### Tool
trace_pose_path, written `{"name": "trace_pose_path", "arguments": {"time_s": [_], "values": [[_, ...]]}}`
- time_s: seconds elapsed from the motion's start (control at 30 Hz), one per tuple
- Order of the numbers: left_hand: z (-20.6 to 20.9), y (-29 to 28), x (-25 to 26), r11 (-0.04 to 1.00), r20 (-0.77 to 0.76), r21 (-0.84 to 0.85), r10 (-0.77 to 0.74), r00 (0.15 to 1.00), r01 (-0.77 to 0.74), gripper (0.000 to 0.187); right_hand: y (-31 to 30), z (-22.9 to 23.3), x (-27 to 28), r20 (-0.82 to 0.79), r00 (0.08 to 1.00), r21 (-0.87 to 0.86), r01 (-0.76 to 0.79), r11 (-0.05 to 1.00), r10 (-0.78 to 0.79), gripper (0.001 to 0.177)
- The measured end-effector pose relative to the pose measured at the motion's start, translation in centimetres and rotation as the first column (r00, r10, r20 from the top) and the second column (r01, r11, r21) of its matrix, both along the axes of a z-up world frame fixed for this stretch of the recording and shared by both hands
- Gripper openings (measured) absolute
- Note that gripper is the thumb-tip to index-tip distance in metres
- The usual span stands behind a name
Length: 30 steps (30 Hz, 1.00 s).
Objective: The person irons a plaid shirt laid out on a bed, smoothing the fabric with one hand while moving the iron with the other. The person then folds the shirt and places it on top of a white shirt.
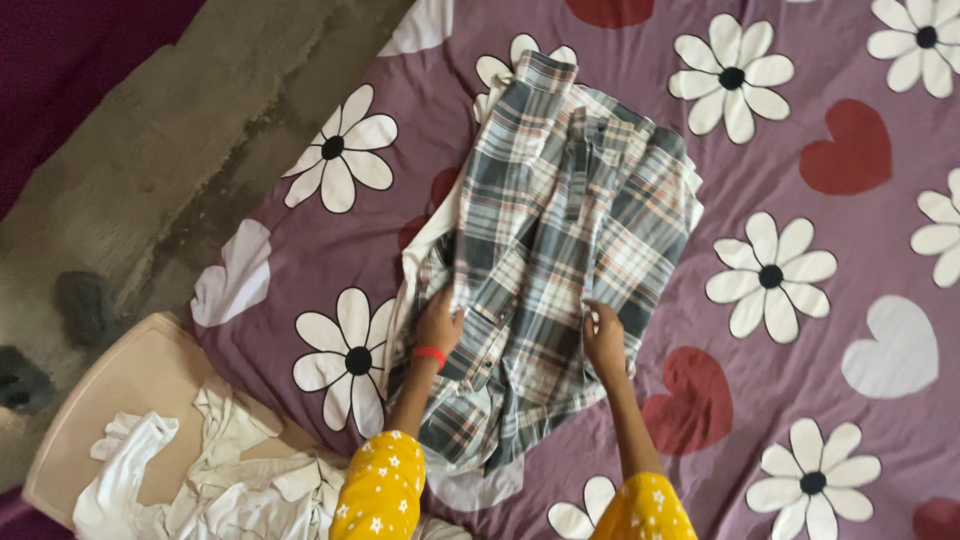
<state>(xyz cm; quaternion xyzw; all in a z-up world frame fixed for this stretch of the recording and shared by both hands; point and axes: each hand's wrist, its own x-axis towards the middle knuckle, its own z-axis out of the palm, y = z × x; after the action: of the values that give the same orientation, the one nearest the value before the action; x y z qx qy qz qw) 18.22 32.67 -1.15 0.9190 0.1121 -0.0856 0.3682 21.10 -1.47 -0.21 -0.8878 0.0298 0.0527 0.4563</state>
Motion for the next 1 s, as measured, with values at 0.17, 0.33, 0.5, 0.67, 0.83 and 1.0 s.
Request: {"name": "trace_pose_path", "arguments": {"time_s": [0.17,0.33,0.5,0.67,0.83,1.0], "values": [[0.3,-3.2,-0.6,0.787,0.001,0.497,-0.421,0.907,0.365,0.065,4.5,-2.0,13.1,-0.004,0.998,0.061,0.062,0.996,-0.062,0.034],[-0.4,-6.7,-1.7,0.703,-0.186,0.446,-0.532,0.826,0.554,0.077,11.1,-4.2,23.3,-0.057,0.995,0.159,0.091,0.983,-0.082,0.051],[-0.8,-8.6,-3.0,0.75,-0.151,0.437,-0.483,0.862,0.497,0.074,15.8,-8.5,27.9,0.074,0.997,-0.279,0.007,0.96,0.015,0.086],[0.1,-8.3,-3.1,0.813,-0.086,0.399,-0.427,0.9,0.424,0.072,13.5,-10.8,30.3,-0.291,0.949,0.206,0.185,0.961,-0.121,0.028],[1.0,-7.7,-2.9,0.785,-0.213,0.343,-0.469,0.857,0.515,0.077,4.0,-8.3,24.3,-0.488,0.861,0.868,0.496,0.024,-0.142,0.01],[1.8,-7.2,-2.9,0.804,-0.21,0.27,-0.488,0.847,0.53,0.078,-0.2,-1.9,20.8,-0.55,0.777,0.823,0.567,-0.039,-0.307,0.028]]}}
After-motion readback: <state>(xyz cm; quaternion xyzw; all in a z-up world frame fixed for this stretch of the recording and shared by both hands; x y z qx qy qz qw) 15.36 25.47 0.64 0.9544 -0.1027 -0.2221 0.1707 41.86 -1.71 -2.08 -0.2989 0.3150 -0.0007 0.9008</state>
